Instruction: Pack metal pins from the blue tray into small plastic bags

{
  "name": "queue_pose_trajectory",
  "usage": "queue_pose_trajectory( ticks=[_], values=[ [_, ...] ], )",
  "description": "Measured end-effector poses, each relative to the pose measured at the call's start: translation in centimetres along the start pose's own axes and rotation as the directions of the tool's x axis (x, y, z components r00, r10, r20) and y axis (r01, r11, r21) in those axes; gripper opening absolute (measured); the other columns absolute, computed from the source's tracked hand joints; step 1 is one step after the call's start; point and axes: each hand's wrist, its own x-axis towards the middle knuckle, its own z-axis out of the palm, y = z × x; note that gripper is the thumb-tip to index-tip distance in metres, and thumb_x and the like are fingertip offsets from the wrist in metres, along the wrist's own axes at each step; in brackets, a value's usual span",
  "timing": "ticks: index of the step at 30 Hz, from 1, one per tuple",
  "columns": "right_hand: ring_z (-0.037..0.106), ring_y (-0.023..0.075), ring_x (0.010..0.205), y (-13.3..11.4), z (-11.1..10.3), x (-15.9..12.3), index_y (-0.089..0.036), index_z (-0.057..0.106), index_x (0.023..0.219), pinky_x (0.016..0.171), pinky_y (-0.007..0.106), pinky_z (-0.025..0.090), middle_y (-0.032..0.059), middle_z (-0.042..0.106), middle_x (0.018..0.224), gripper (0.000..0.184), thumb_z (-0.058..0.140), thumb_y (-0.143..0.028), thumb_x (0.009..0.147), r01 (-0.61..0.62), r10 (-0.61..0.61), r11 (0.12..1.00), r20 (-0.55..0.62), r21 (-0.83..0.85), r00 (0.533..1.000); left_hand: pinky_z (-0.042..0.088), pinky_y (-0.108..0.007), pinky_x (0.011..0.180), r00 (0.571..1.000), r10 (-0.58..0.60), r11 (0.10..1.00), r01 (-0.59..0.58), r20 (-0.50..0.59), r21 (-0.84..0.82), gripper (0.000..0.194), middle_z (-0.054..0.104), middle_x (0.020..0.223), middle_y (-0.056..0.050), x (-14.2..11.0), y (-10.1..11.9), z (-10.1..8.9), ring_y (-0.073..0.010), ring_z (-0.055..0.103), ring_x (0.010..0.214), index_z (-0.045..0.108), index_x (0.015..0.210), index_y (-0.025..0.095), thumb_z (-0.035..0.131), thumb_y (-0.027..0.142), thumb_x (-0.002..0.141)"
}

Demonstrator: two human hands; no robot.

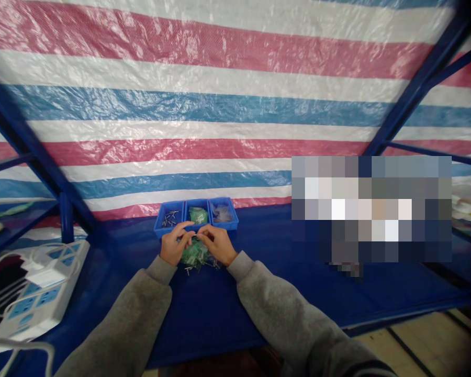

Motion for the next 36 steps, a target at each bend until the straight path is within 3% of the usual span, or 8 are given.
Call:
queue_pose_trajectory(
  ticks=[7,12,15,21,24,29,36],
  values=[
    [0.047,0.0105,0.053,0.2,-0.2,0.0,-0.017,0.058,0.083,0.055,0.02,0.035,-0.0028,0.052,0.06,0.023,0.044,-0.035,0.09,-0.066,0.066,0.998,-0.084,0.001,0.994,0.048,-0.021,0.05,0.997,-0.054,0.998,0.052,-0.059,-0.033,0.02,0.067,0.071,-0.002,0.2,-0.7,0.3,-0.0108,0.057,0.051,0.066,0.083,0.017,0.061,0.035,0.077],
    [0.049,0.0109,0.055,-0.1,-0.3,-0.1,-0.017,0.059,0.08,0.057,0.02,0.037,-0.002,0.053,0.06,0.029,0.04,-0.036,0.091,-0.074,0.074,0.997,-0.071,0.004,0.995,0.046,-0.021,0.052,1.0,-0.016,1.0,0.016,0.02,-0.002,0.019,0.062,0.064,0.0,0.2,0.1,0.1,-0.0107,0.056,0.053,0.062,0.079,0.016,0.055,0.033,0.081],
    [0.047,0.0109,0.052,-0.3,-0.2,-0.1,-0.018,0.059,0.088,0.054,0.021,0.036,-0.003,0.052,0.059,0.026,0.043,-0.038,0.09,-0.084,0.084,0.996,-0.05,0.01,0.995,0.042,-0.02,0.053,0.997,-0.011,0.999,0.008,0.071,0.046,0.029,0.053,0.052,0.003,0.1,0.7,0.0,-0.0092,0.05,0.049,0.055,0.062,0.016,0.049,0.032,0.086],
    [0.045,0.0105,0.052,-0.6,-0.4,-0.1,-0.018,0.061,0.085,0.054,0.02,0.035,-0.0036,0.05,0.057,0.025,0.046,-0.038,0.089,-0.043,0.043,0.999,0.0,-0.006,0.999,0.039,-0.021,0.054,1.0,0.005,0.982,-0.009,0.018,0.188,0.046,0.046,0.041,0.004,0.0,0.6,-0.4,-0.008,0.046,0.043,0.046,0.044,0.016,0.046,0.033,0.088],
    [0.046,0.0104,0.054,-0.6,-0.4,-0.1,-0.017,0.061,0.081,0.056,0.021,0.035,-0.0023,0.052,0.06,0.027,0.044,-0.037,0.089,-0.033,0.033,0.999,0.004,-0.021,0.999,0.041,-0.021,0.055,1.0,0.024,0.981,-0.024,0.004,0.193,0.041,0.052,0.045,0.003,0.0,0.4,-0.4,-0.0086,0.05,0.046,0.053,0.049,0.016,0.049,0.034,0.086],
    [0.048,0.011,0.058,-0.7,-0.5,0.0,-0.016,0.061,0.079,0.057,0.02,0.036,-0.0006,0.055,0.064,0.03,0.041,-0.035,0.091,-0.057,0.057,0.998,-0.021,-0.015,0.998,0.047,-0.021,0.055,0.999,-0.013,0.997,0.016,-0.047,0.069,0.023,0.066,0.067,-0.001,0.2,-0.1,-0.1,-0.0108,0.058,0.054,0.067,0.078,0.017,0.056,0.037,0.081],
    [0.048,0.0113,0.055,-0.2,-0.9,0.2,-0.016,0.063,0.078,0.055,0.02,0.036,-0.0005,0.054,0.06,0.036,0.038,-0.037,0.092,-0.135,0.129,0.99,-0.13,-0.037,0.983,0.054,-0.026,0.065,0.986,-0.008,0.999,0.0,-0.167,-0.049,0.019,0.064,0.102,-0.009,0.4,0.3,-0.2,-0.019,0.061,0.092,0.06,0.084,0.016,0.051,0.033,0.085]
  ],
)
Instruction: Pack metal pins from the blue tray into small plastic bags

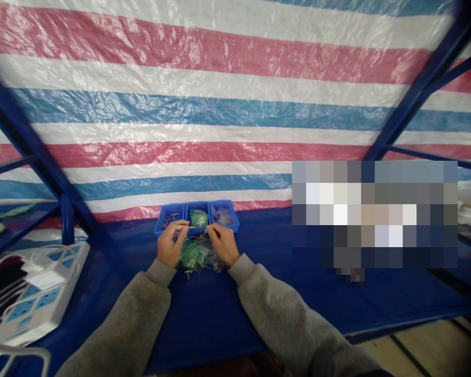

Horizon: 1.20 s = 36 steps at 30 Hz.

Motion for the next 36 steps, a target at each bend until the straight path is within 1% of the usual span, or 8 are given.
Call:
queue_pose_trajectory(
  ticks=[6,9,14,19,26,31,34,36],
  values=[
    [0.049,0.0115,0.055,0.03,0.04,0.01,-0.016,0.064,0.08,0.054,0.02,0.036,-0.0002,0.055,0.061,0.032,0.04,-0.035,0.091,0.014,-0.014,1.0,0.013,-0.003,1.0,0.051,-0.026,0.067,0.997,-0.021,0.999,0.019,0.079,0.025,0.018,0.065,0.08,-0.004,-0.23,-0.12,-0.07,-0.0136,0.063,0.068,0.054,0.086,0.016,0.045,0.032,0.088],
    [0.049,0.0114,0.054,0.01,0.15,-0.04,-0.016,0.065,0.079,0.054,0.021,0.036,-0.0001,0.055,0.06,0.032,0.041,-0.035,0.091,0.019,-0.019,1.0,0.019,-0.009,1.0,0.049,-0.024,0.064,0.987,0.041,0.983,-0.067,0.156,0.169,0.02,0.063,0.068,-0.001,-0.26,-0.33,-0.1,-0.0122,0.06,0.059,0.056,0.083,0.017,0.046,0.033,0.087],
    [0.051,0.012,0.056,-0.05,0.06,0.01,-0.016,0.064,0.079,0.056,0.021,0.038,0.0006,0.057,0.062,0.033,0.04,-0.034,0.091,0.015,-0.016,1.0,-0.02,-0.015,1.0,0.047,-0.023,0.069,0.964,0.196,0.928,-0.242,0.179,0.285,0.019,0.067,0.077,-0.004,-0.11,-0.67,-0.19,-0.014,0.061,0.069,0.064,0.087,0.018,0.052,0.033,0.084],
    [0.054,0.013,0.061,-0.28,-0.04,0.02,-0.016,0.065,0.086,0.059,0.022,0.04,0.0031,0.063,0.073,0.029,0.043,-0.034,0.09,0.043,-0.043,0.999,-0.009,0.021,0.999,0.045,-0.02,0.059,0.983,0.113,0.957,-0.147,0.147,0.25,0.026,0.058,0.06,0.003,-0.23,-0.88,-0.25,-0.01,0.053,0.052,0.058,0.101,0.017,0.053,0.035,0.084],
    [0.054,0.0131,0.063,-0.34,0.51,-0.39,-0.018,0.065,0.092,0.062,0.023,0.041,0.0022,0.063,0.074,0.023,0.05,-0.036,0.087,0.134,-0.144,0.989,0.188,0.067,0.972,0.039,-0.018,0.05,0.979,0.059,0.968,-0.104,0.193,0.229,0.029,0.047,0.047,0.009,-0.46,-0.48,-0.16,-0.0084,0.046,0.042,0.052,0.108,0.018,0.05,0.034,0.085],
    [0.052,0.012,0.06,-0.32,0.42,-0.19,-0.018,0.062,0.079,0.06,0.021,0.038,-0.0001,0.059,0.066,0.025,0.046,-0.034,0.089,0.134,-0.135,0.991,0.15,0.021,0.979,0.045,-0.02,0.057,0.982,0.074,0.977,-0.106,0.172,0.187,0.028,0.061,0.062,0.003,-0.59,-0.5,0.06,-0.0104,0.057,0.053,0.054,0.107,0.018,0.052,0.034,0.084],
    [0.051,0.0116,0.058,-0.08,0.33,-0.04,-0.017,0.059,0.072,0.06,0.021,0.037,-0.0008,0.056,0.061,0.03,0.043,-0.033,0.091,0.119,-0.118,0.993,0.089,-0.009,0.989,0.048,-0.022,0.064,0.975,0.123,0.971,-0.157,0.185,0.181,0.02,0.067,0.08,-0.003,-0.48,-0.43,0.14,-0.0134,0.061,0.068,0.061,0.092,0.018,0.055,0.035,0.082],
    [0.051,0.0114,0.057,0.0,0.33,-0.05,-0.017,0.059,0.071,0.06,0.021,0.037,-0.001,0.055,0.06,0.031,0.042,-0.034,0.091,0.105,-0.103,0.994,0.083,-0.027,0.991,0.047,-0.023,0.065,0.966,0.147,0.96,-0.192,0.213,0.206,0.019,0.067,0.079,-0.003,-0.39,-0.2,0.12,-0.0138,0.061,0.069,0.062,0.083,0.018,0.052,0.035,0.084]
  ],
)
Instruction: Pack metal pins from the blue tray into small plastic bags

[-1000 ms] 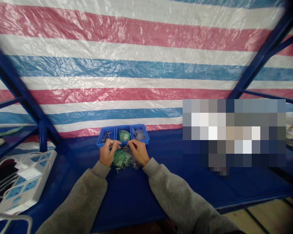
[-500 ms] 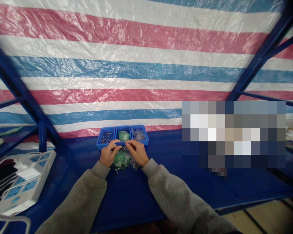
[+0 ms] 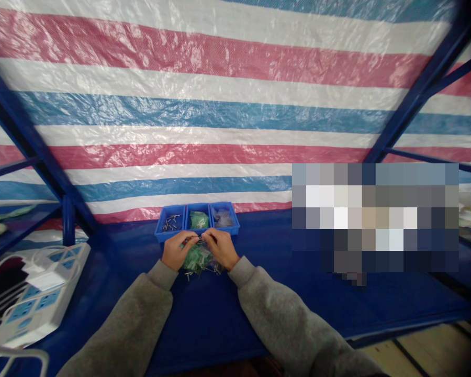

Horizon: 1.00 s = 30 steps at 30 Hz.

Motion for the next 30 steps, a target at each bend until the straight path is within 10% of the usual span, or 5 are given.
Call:
queue_pose_trajectory(
  ticks=[11,21,30],
  values=[
    [0.053,0.0125,0.062,-0.87,-0.09,-0.18,-0.018,0.063,0.079,0.062,0.022,0.039,0.0007,0.06,0.069,0.025,0.047,-0.036,0.089,0.07,-0.076,0.996,0.086,0.062,0.993,0.035,-0.021,0.05,0.999,-0.042,0.99,0.038,0.025,0.135,0.041,0.046,0.043,0.003,0.02,0.38,-0.44,-0.0097,0.047,0.044,0.047,0.05,0.018,0.044,0.033,0.088],
    [0.05,0.0109,0.056,-0.43,-0.09,-0.26,-0.018,0.054,0.064,0.059,0.021,0.037,-0.0019,0.051,0.056,0.039,0.036,-0.036,0.094,0.005,-0.006,0.999,0.027,0.049,1.0,0.044,-0.022,0.062,1.0,-0.012,1.0,0.012,-0.022,0.017,0.02,0.064,0.073,-0.002,-0.1,0.25,-0.27,-0.0121,0.058,0.064,0.061,0.079,0.018,0.052,0.034,0.084],
    [0.05,0.0109,0.057,-0.5,-0.17,-0.24,-0.017,0.06,0.084,0.058,0.021,0.039,-0.0007,0.057,0.066,0.026,0.048,-0.04,0.088,0.0,-0.005,0.995,0.043,0.104,0.999,0.036,-0.021,0.054,1.0,-0.027,0.99,0.025,0.013,0.138,0.039,0.047,0.047,0.003,-0.01,0.92,-0.62,-0.0087,0.047,0.047,0.048,0.052,0.017,0.044,0.03,0.089]
  ],
)
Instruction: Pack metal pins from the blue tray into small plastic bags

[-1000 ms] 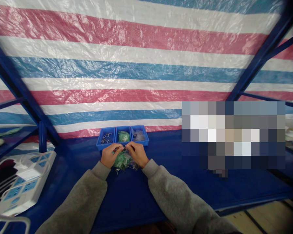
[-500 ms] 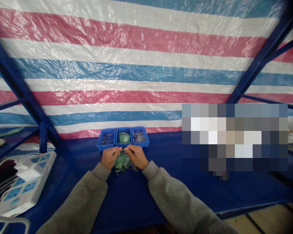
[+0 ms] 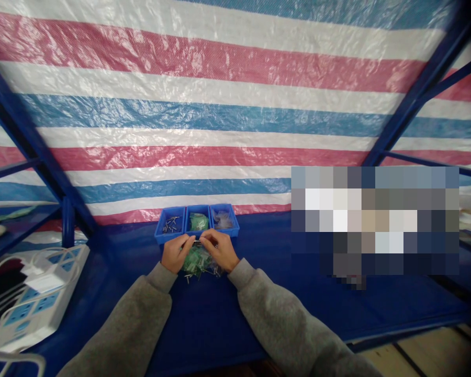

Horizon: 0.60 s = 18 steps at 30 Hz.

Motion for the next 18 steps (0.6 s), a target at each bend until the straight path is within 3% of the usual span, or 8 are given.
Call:
queue_pose_trajectory(
  ticks=[7,11,15,18],
  values=[
    [0.053,0.0123,0.063,0.04,0.26,-0.03,-0.017,0.061,0.082,0.061,0.021,0.041,0.0013,0.06,0.071,0.022,0.05,-0.035,0.088,0.035,-0.035,0.999,0.003,0.033,0.999,0.037,-0.021,0.054,0.998,-0.012,1.0,0.011,-0.061,-0.014,0.041,0.049,0.045,0.003,-0.16,-0.29,-0.11,-0.0077,0.047,0.044,0.049,0.049,0.016,0.043,0.027,0.089],
    [0.054,0.0122,0.064,-0.29,0.12,0.02,-0.017,0.061,0.076,0.062,0.021,0.04,0.001,0.059,0.068,0.027,0.044,-0.033,0.091,0.03,-0.03,0.999,0.006,0.014,1.0,0.043,-0.021,0.059,0.992,0.036,0.999,-0.04,-0.123,-0.036,0.026,0.062,0.06,-0.001,-0.17,-0.41,0.07,-0.0104,0.056,0.055,0.062,0.068,0.015,0.05,0.03,0.086],
    [0.054,0.0115,0.06,-0.25,0.14,0.06,-0.017,0.062,0.074,0.062,0.021,0.04,-0.0003,0.058,0.063,0.03,0.043,-0.032,0.091,0.029,-0.029,1.0,0.02,-0.004,0.999,0.049,-0.024,0.068,0.982,0.083,0.991,-0.099,-0.167,-0.087,0.02,0.069,0.077,-0.005,-0.11,-0.36,0.23,-0.0138,0.063,0.069,0.067,0.08,0.016,0.054,0.03,0.084],
    [0.055,0.012,0.059,0.2,0.34,0.07,-0.018,0.064,0.086,0.062,0.021,0.041,-0.0001,0.059,0.063,0.029,0.04,-0.033,0.093,-0.003,0.003,1.0,-0.011,-0.03,1.0,0.05,-0.024,0.072,0.982,0.05,0.994,-0.067,-0.183,-0.09,0.018,0.07,0.082,-0.005,-0.15,-0.35,0.2,-0.0145,0.064,0.076,0.067,0.084,0.016,0.054,0.029,0.084]
  ],
)
